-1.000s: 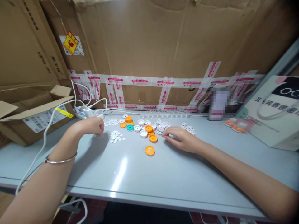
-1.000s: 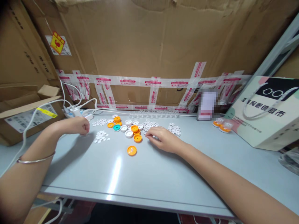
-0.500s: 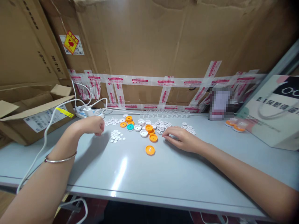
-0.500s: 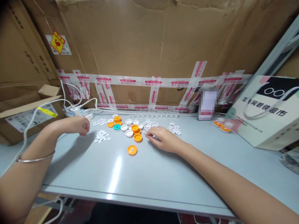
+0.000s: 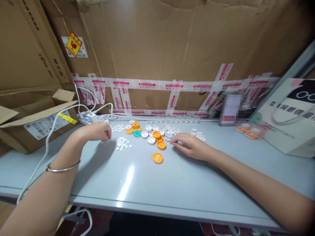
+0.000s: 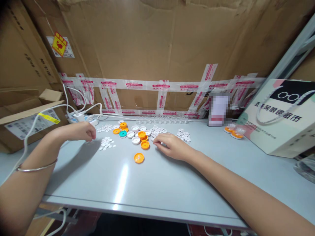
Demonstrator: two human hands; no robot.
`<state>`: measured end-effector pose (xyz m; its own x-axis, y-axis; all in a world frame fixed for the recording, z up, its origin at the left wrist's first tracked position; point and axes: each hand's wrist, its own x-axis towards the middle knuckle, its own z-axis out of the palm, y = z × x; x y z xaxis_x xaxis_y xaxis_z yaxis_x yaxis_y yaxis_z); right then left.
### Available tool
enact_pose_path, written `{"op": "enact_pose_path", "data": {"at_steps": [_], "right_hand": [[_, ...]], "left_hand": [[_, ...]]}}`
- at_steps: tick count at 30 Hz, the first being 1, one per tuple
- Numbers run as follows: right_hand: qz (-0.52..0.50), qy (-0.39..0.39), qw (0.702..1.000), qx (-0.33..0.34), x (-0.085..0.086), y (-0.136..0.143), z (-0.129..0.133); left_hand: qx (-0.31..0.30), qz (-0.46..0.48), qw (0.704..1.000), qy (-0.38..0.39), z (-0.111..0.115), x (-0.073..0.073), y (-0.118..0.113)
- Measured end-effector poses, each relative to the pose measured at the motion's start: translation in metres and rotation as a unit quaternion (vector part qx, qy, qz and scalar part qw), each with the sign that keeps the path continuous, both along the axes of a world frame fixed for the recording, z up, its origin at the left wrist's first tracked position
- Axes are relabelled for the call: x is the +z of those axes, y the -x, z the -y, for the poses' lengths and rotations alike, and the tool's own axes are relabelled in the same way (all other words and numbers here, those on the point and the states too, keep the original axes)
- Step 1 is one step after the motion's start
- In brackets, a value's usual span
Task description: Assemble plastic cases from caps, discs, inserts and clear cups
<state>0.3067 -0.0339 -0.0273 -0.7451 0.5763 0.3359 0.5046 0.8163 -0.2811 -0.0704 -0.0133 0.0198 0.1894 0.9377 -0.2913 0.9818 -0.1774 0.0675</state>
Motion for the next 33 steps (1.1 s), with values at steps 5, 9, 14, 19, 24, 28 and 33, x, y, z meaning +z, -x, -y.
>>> {"op": "enact_pose_path", "data": {"at_steps": [5, 9, 14, 19, 24, 28, 33], "right_hand": [[-0.003, -0.001, 1.0, 0.004, 0.001, 0.0, 0.001], [-0.003, -0.003, 1.0, 0.004, 0.0, 0.0, 0.0], [-0.008, 0.009, 1.0, 0.002, 0.002, 0.0, 0.002], [-0.044, 0.091, 0.995, -0.014, 0.007, 0.011, 0.014], [-0.062, 0.162, 0.983, -0.055, -0.005, 0.031, 0.027], [-0.082, 0.135, 0.985, -0.066, -0.021, 0.042, 0.03], [-0.104, 0.123, 0.985, -0.061, -0.026, 0.048, 0.028]], "left_hand": [[0.004, 0.002, 1.0, -0.004, -0.001, -0.001, 0.0], [0.006, 0.01, 1.0, -0.003, -0.001, -0.002, 0.002], [-0.005, 0.021, 0.999, -0.033, -0.001, 0.0, 0.0], [-0.084, 0.118, 0.975, -0.169, 0.009, -0.003, -0.036], [-0.207, 0.271, 0.925, -0.165, 0.03, -0.019, -0.087], [-0.248, 0.333, 0.901, -0.128, 0.04, -0.034, -0.108], [-0.312, 0.353, 0.866, -0.167, 0.043, -0.047, -0.121]]}}
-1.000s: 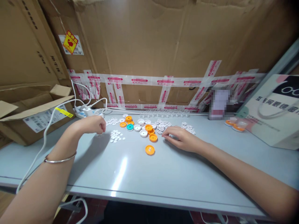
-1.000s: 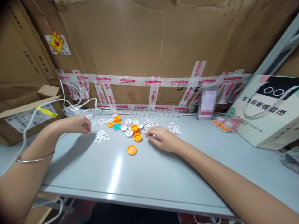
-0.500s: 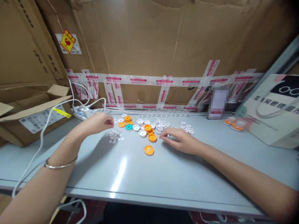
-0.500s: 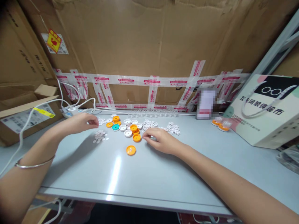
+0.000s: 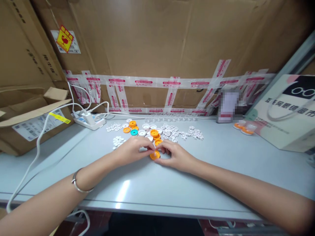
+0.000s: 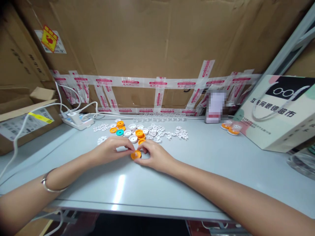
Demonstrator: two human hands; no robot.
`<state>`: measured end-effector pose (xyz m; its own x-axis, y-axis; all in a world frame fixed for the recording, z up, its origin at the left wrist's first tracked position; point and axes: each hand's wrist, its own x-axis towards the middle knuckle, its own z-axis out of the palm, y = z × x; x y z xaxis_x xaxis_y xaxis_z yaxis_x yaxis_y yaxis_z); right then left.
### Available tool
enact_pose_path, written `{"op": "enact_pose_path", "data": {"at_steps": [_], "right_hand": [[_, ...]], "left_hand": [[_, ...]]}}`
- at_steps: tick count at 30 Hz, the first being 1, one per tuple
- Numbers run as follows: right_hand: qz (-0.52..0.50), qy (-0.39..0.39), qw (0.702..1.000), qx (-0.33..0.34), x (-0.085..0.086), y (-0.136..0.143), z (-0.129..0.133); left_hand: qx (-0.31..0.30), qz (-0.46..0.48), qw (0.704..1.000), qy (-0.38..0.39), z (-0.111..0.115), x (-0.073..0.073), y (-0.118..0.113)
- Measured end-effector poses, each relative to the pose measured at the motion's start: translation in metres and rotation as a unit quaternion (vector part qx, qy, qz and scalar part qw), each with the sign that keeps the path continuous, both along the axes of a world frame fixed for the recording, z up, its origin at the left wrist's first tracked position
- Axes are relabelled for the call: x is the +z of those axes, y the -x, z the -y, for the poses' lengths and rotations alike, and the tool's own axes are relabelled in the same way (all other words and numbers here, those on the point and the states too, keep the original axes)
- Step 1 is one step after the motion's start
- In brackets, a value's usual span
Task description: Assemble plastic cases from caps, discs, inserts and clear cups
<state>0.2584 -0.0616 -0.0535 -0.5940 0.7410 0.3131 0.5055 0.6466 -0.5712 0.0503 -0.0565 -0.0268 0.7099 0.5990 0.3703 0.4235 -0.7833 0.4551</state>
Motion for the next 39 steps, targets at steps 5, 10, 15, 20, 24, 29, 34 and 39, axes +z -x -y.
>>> {"op": "enact_pose_path", "data": {"at_steps": [5, 10, 15, 20, 24, 29, 34, 39], "right_hand": [[-0.004, 0.008, 1.0, -0.001, 0.001, 0.001, -0.001], [-0.009, -0.002, 1.0, 0.005, -0.001, 0.001, -0.003], [-0.009, 0.009, 1.0, 0.009, -0.002, 0.001, -0.006], [-0.017, 0.009, 1.0, 0.008, -0.002, 0.0, -0.006], [-0.018, 0.015, 1.0, 0.008, -0.003, -0.001, -0.005], [-0.019, 0.013, 1.0, 0.008, -0.004, -0.001, -0.006], [-0.015, 0.013, 1.0, 0.004, -0.004, -0.001, -0.007], [-0.026, 0.001, 1.0, 0.007, -0.002, 0.001, -0.005]], "left_hand": [[-0.01, -0.048, 0.998, -0.049, 0.0, -0.008, -0.004], [0.01, -0.049, 0.994, -0.095, -0.003, -0.011, -0.004], [-0.003, -0.036, 0.997, -0.075, -0.005, -0.015, -0.005], [-0.009, -0.056, 0.995, -0.084, -0.006, -0.013, -0.004], [-0.017, -0.055, 0.994, -0.096, -0.008, -0.013, 0.0], [-0.022, -0.055, 0.992, -0.114, -0.01, -0.016, 0.0], [-0.025, -0.085, 0.975, -0.202, -0.009, -0.017, -0.001], [-0.046, -0.162, 0.935, -0.311, -0.002, -0.015, -0.001]]}}
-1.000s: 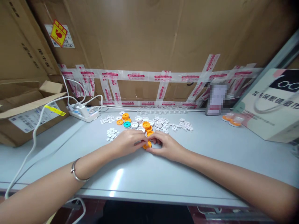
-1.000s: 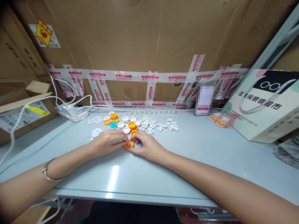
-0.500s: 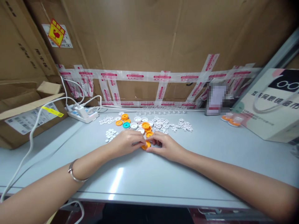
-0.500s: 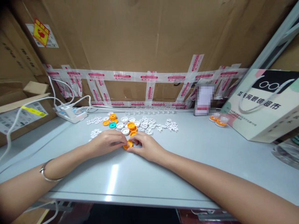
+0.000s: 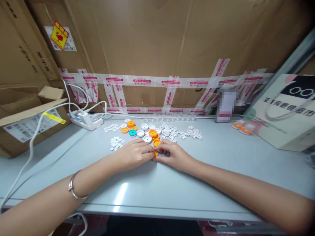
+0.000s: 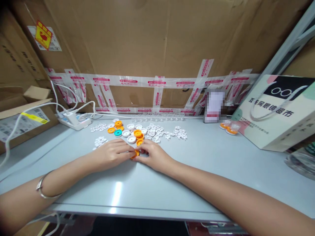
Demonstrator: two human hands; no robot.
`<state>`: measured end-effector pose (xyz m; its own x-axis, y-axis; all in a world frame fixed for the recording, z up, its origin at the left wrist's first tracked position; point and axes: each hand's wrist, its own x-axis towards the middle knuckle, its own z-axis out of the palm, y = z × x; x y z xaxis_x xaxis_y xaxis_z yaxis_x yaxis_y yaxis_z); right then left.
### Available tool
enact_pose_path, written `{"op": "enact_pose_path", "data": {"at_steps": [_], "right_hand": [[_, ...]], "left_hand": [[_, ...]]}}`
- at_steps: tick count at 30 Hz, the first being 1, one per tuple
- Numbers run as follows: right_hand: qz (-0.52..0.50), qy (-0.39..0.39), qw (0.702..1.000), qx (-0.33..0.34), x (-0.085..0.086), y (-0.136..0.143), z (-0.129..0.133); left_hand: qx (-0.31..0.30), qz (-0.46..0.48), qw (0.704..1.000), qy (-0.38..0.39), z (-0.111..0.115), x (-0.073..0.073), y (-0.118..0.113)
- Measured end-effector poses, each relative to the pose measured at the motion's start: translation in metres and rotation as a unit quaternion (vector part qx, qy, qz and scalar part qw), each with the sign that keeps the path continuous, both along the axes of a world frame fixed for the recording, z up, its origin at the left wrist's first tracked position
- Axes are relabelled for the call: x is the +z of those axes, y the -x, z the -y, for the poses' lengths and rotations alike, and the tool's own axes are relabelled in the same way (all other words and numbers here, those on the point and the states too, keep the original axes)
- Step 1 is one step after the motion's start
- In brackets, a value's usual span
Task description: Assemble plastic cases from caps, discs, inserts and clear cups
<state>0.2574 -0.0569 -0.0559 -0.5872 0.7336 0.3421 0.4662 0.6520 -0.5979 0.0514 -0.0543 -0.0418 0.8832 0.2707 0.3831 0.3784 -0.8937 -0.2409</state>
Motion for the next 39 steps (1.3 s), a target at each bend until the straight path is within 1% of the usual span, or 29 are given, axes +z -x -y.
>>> {"op": "enact_pose_path", "data": {"at_steps": [2, 7, 10, 14, 16, 19, 23, 28, 32, 39], "right_hand": [[-0.002, -0.008, 1.0, 0.005, 0.0, 0.0, 0.001], [-0.001, -0.011, 1.0, 0.005, -0.002, -0.001, 0.001], [-0.019, -0.018, 1.0, 0.0, -0.001, -0.002, 0.001], [-0.059, -0.023, 0.998, 0.018, 0.002, -0.003, 0.003], [-0.064, -0.004, 0.998, 0.022, 0.003, -0.003, 0.004], [-0.061, 0.027, 0.998, 0.006, 0.002, -0.003, 0.005], [-0.061, 0.035, 0.998, -0.001, -0.001, -0.003, 0.005], [-0.052, -0.013, 0.998, 0.011, -0.001, -0.004, 0.005], [-0.035, -0.053, 0.998, 0.02, -0.004, -0.004, 0.004], [-0.029, -0.076, 0.996, 0.019, -0.005, -0.004, 0.004]], "left_hand": [[0.007, -0.003, 1.0, 0.01, 0.002, 0.001, 0.0], [0.016, 0.072, 0.991, 0.114, -0.002, 0.008, 0.006], [0.03, 0.104, 0.981, 0.159, -0.006, 0.011, 0.012], [0.027, 0.09, 0.973, 0.213, -0.007, 0.015, 0.018], [0.021, 0.071, 0.966, 0.246, -0.005, 0.017, 0.019], [0.026, 0.047, 0.959, 0.28, -0.003, 0.017, 0.018], [0.048, 0.04, 0.951, 0.302, -0.002, 0.018, 0.017], [0.049, 0.034, 0.945, 0.322, -0.002, 0.02, 0.019], [0.048, 0.025, 0.95, 0.308, -0.003, 0.019, 0.019], [0.06, 0.001, 0.959, 0.278, 0.0, 0.018, 0.018]]}}
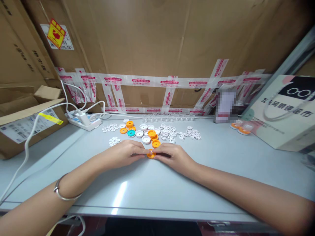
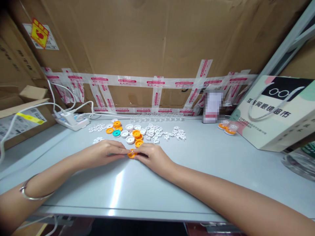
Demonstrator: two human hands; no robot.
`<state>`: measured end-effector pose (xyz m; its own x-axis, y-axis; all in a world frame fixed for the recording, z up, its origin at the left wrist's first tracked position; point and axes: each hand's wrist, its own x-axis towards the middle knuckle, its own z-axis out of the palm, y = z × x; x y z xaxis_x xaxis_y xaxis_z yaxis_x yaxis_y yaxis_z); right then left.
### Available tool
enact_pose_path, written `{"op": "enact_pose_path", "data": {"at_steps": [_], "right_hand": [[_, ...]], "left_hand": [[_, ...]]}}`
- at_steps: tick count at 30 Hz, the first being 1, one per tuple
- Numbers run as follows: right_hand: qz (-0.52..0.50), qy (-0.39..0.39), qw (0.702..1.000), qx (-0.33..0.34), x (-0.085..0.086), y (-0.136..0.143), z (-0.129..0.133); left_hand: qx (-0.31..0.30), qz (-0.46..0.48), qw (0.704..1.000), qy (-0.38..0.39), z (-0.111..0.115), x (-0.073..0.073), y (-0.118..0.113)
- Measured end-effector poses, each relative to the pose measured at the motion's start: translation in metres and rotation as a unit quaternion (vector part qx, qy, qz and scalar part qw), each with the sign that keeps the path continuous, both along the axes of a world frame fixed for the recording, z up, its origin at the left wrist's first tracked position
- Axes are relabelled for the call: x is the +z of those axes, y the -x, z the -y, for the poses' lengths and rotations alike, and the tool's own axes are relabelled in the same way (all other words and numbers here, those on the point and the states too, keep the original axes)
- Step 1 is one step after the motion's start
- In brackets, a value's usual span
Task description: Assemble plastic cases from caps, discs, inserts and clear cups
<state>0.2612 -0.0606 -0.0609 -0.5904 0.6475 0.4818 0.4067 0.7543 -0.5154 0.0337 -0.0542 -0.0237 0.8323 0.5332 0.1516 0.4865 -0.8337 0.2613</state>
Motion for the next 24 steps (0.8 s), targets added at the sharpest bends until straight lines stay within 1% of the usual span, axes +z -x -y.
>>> {"op": "enact_pose_path", "data": {"at_steps": [5, 8, 11, 13, 20, 24], "right_hand": [[-0.002, -0.005, 1.0, -0.001, 0.0, 0.0, 0.0], [-0.001, -0.01, 1.0, 0.001, 0.0, -0.001, -0.001], [0.001, -0.017, 1.0, -0.003, -0.001, -0.001, -0.001], [0.006, -0.021, 1.0, -0.005, -0.001, 0.0, -0.002], [0.011, -0.055, 0.998, 0.005, -0.001, 0.002, -0.005], [0.021, -0.079, 0.997, 0.013, -0.003, 0.003, -0.008]], "left_hand": [[-0.003, 0.007, 1.0, -0.014, -0.002, -0.004, -0.001], [-0.027, 0.012, 0.999, -0.038, -0.007, -0.007, 0.0], [-0.058, 0.001, 0.995, -0.079, -0.013, -0.009, 0.003], [-0.069, -0.003, 0.992, -0.105, -0.015, -0.011, 0.006], [-0.082, 0.008, 0.984, -0.159, -0.017, -0.02, 0.011], [-0.083, 0.012, 0.983, -0.165, -0.017, -0.023, 0.014]]}}
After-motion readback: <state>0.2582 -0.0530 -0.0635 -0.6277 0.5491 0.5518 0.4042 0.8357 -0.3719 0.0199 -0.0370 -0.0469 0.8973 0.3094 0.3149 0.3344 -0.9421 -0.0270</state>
